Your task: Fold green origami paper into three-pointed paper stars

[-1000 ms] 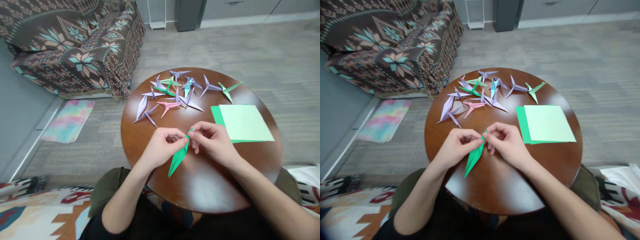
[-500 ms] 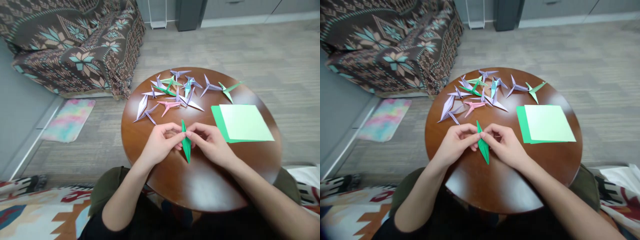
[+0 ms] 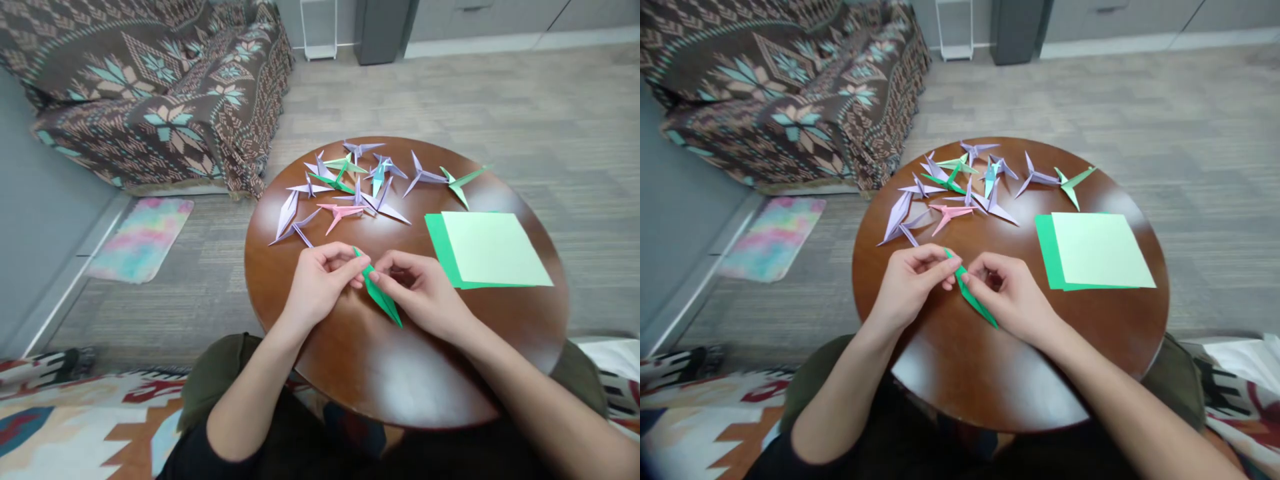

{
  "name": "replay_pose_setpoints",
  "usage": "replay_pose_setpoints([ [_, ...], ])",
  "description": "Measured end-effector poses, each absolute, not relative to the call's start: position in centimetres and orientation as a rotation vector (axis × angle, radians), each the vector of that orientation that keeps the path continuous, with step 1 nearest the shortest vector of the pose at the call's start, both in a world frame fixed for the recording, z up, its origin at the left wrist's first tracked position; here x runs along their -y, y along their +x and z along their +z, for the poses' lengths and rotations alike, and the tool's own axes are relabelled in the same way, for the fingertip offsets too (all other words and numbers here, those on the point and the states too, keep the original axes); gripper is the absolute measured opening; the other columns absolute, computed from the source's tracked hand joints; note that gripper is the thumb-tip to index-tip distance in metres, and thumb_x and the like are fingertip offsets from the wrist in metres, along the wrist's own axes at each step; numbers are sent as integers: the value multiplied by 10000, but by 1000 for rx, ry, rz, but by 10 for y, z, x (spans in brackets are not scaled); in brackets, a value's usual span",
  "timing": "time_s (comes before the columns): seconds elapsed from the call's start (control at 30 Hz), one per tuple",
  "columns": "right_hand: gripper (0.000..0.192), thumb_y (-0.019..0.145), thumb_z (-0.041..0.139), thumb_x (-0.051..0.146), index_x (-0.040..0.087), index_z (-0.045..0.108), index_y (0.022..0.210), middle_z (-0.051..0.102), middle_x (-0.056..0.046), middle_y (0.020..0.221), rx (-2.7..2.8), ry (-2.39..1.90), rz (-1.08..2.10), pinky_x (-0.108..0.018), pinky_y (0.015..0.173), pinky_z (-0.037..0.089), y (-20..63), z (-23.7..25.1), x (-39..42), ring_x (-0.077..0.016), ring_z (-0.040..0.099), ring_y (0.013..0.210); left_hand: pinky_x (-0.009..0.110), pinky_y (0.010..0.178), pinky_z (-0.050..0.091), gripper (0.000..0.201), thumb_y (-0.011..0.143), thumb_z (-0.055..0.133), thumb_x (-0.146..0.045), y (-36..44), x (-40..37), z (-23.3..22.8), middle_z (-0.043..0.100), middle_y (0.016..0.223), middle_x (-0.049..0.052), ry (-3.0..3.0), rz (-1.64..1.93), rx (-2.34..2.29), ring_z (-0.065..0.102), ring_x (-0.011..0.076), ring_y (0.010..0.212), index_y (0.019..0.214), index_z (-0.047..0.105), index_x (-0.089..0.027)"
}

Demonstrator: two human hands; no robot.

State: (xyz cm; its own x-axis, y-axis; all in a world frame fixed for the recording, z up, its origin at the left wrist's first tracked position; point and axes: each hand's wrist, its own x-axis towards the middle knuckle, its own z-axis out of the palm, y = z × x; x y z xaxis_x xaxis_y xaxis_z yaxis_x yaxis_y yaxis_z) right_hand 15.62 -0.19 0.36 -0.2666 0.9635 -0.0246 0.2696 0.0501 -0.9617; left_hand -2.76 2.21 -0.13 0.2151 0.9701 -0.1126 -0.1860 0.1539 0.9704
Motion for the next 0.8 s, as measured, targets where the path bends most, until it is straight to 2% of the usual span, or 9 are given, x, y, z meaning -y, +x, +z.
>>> replay_pose_setpoints([
  [0.17,209,939,684,312,170,672,788,605,5,693,1636,-1236,1218,-258,571,373,156,6,2,-128,504,630,235,597,587,258,706,938,-342,-27,-24,-5,748,682,19,995,1108,-983,661,114,557,767,783,-145],
  [0.3,210,926,675,290,177,635,754,573,19,660,1640,-1246,1209,-254,553,364,155,5,2,-120,488,607,215,630,580,181,789,870,-311,-28,-26,-7,741,688,16,998,1195,-995,665,103,588,818,801,-146],
  [0.4,232,924,667,303,180,617,734,568,20,649,1629,-1264,1220,-253,545,367,155,4,2,-119,491,594,190,598,557,218,851,816,-358,-29,-26,-7,729,731,16,969,1250,-963,660,91,612,856,787,-142],
  [0.5,243,932,657,319,177,627,738,578,17,655,1620,-1261,1213,-255,548,368,155,3,2,-120,497,594,181,520,518,315,781,886,-378,-29,-25,-6,715,734,6,955,1137,-938,642,89,572,927,748,-135],
  [0.6,229,929,665,317,174,642,751,587,17,660,1625,-1260,1201,-257,551,363,156,3,2,-119,490,593,172,490,496,473,657,971,-293,-28,-25,-5,726,742,-9,911,1026,-958,637,87,544,1021,708,-142],
  [0.8,192,939,652,305,177,671,796,636,2,697,1664,-1266,1190,-274,589,405,156,2,1,-140,541,626,183,578,561,334,675,960,-321,-27,-24,-2,722,701,-1,941,927,-902,663,85,570,795,711,-133],
])
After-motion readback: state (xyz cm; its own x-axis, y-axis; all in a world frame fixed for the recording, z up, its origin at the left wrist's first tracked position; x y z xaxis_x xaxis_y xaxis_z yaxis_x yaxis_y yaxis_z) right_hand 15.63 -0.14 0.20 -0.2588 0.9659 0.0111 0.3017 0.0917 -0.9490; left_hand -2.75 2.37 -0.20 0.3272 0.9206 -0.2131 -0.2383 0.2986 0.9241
